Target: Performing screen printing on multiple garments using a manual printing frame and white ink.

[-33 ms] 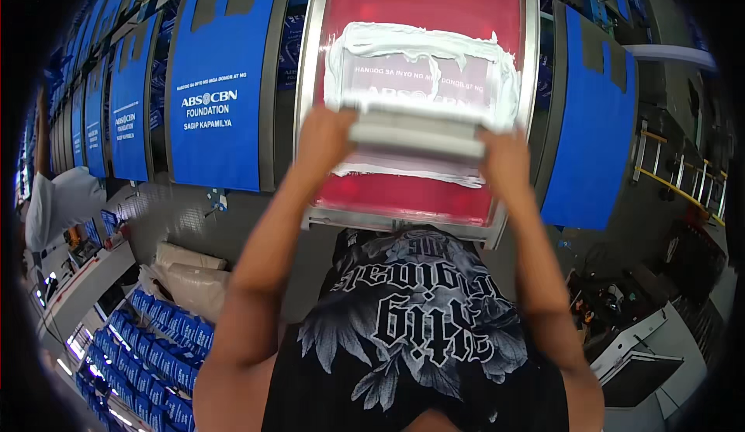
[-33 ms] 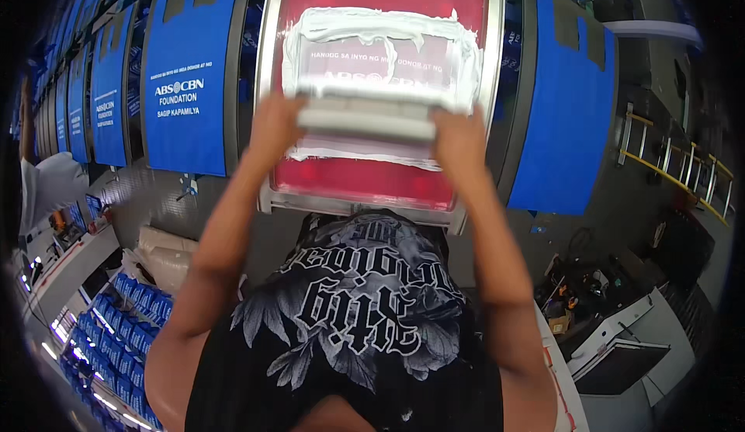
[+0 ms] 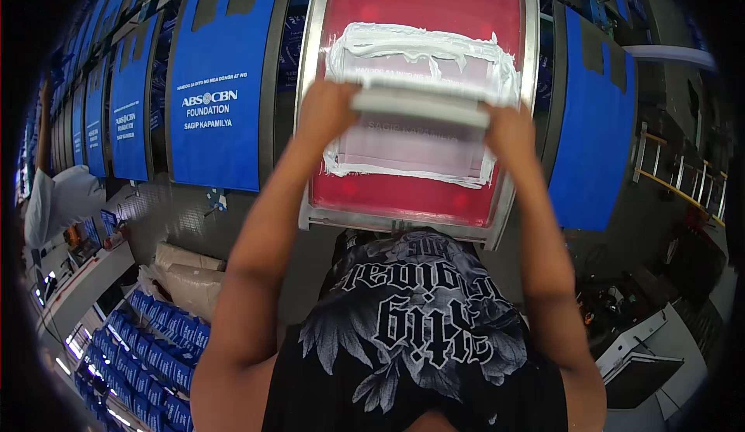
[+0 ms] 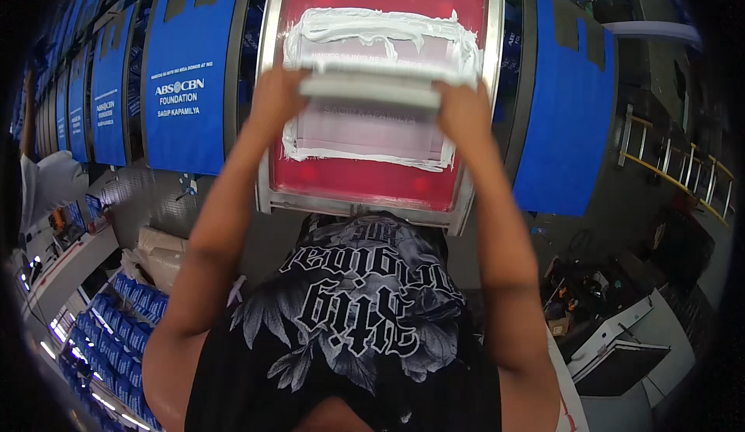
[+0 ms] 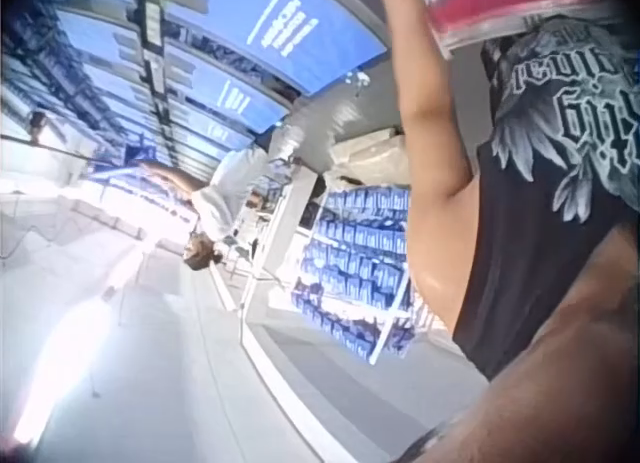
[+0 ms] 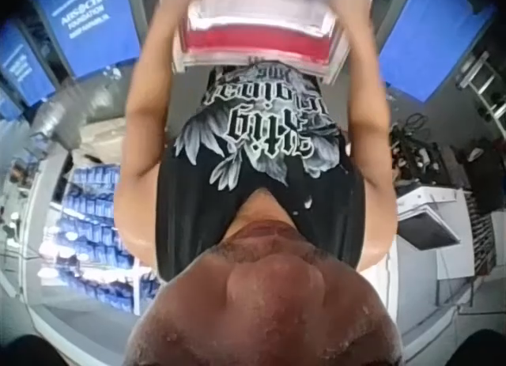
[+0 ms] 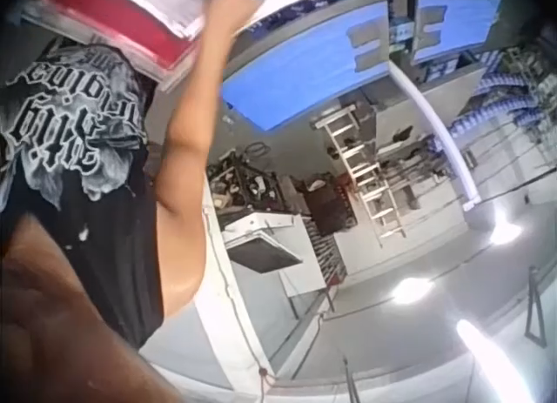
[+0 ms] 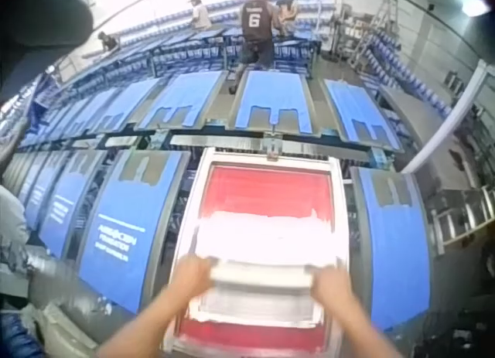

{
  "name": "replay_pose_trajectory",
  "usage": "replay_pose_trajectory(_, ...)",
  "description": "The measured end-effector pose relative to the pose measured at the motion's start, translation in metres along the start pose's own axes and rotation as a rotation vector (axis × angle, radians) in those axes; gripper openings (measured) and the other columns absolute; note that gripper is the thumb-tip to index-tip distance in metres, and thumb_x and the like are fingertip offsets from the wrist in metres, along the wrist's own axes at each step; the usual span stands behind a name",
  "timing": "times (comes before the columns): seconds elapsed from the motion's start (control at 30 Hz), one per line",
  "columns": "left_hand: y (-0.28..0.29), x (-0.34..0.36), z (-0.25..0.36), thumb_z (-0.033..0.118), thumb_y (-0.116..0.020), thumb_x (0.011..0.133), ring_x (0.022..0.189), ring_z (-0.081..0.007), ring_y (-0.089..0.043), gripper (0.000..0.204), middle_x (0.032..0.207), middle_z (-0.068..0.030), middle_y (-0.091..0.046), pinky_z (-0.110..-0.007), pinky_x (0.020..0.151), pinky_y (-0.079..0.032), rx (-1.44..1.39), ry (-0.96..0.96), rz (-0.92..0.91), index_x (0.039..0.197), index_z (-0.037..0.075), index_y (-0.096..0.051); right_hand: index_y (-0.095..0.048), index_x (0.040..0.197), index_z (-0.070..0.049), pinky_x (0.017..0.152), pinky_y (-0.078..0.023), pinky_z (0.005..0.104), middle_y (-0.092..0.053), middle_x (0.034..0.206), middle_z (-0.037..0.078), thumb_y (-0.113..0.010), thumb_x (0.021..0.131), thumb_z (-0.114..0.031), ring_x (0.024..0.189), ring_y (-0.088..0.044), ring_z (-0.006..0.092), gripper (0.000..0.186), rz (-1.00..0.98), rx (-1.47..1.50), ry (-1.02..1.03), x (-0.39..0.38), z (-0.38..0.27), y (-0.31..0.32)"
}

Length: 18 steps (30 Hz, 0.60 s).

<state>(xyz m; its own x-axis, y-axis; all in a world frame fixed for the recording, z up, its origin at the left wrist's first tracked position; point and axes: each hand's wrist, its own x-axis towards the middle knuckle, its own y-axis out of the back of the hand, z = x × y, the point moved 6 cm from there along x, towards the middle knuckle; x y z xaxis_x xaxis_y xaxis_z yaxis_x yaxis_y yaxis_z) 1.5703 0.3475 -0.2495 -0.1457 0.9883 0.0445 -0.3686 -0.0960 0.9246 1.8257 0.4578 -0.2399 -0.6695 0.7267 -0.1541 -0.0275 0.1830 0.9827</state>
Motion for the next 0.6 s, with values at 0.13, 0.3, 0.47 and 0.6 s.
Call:
replay_pose_trajectory(0.13,0.018,0.087,-0.010,0.027,-0.070,0.069,0.077,-0.0301,-0.065,0.030,0.080,-0.0140,-0.067,-0.040,0.070,-0.051,0.093,0.032,-0.095,0.095,0.012,-0.069,-0.066,0.099,-0.012,0.076,-0.047,0.0444,-0.065,0.082,0.017,-0.059,0.064,-0.007,0.078,-0.064,0.0322,0.037,-0.015,0.026,0.046,0.080,0.029,0.036)
replay_pose_trajectory(0.3,0.014,-0.068,0.017,0.006,-0.067,0.066,0.076,-0.0306,-0.061,0.027,0.076,-0.0129,-0.064,-0.041,0.073,-0.047,-0.015,-0.022,-0.241,0.092,0.010,-0.068,-0.065,0.101,-0.010,0.102,-0.032,0.0461,-0.066,0.088,0.014,-0.063,0.061,-0.002,0.093,-0.060,0.0296,0.041,-0.149,0.110,0.017,-0.071,-0.032,0.028)
replay_pose_trajectory(0.47,-0.005,-0.051,0.018,0.001,-0.063,0.059,0.065,-0.0318,-0.060,0.023,0.065,-0.0144,-0.061,-0.043,0.064,-0.045,0.031,0.002,-0.113,0.080,0.009,-0.065,-0.066,0.102,-0.011,0.103,-0.032,0.0470,-0.064,0.084,0.018,-0.060,0.058,0.002,0.086,-0.060,0.0317,0.045,-0.070,0.080,-0.036,-0.052,-0.015,-0.009)
replay_pose_trajectory(0.6,0.017,0.086,-0.003,0.027,-0.071,0.067,0.076,-0.0322,-0.064,0.032,0.080,-0.0148,-0.066,-0.042,0.069,-0.051,0.070,0.013,-0.086,0.095,0.012,-0.069,-0.065,0.102,-0.015,0.074,-0.050,0.0434,-0.066,0.083,0.017,-0.059,0.065,-0.006,0.076,-0.063,0.0343,0.039,0.031,-0.013,0.030,0.067,0.030,0.030)
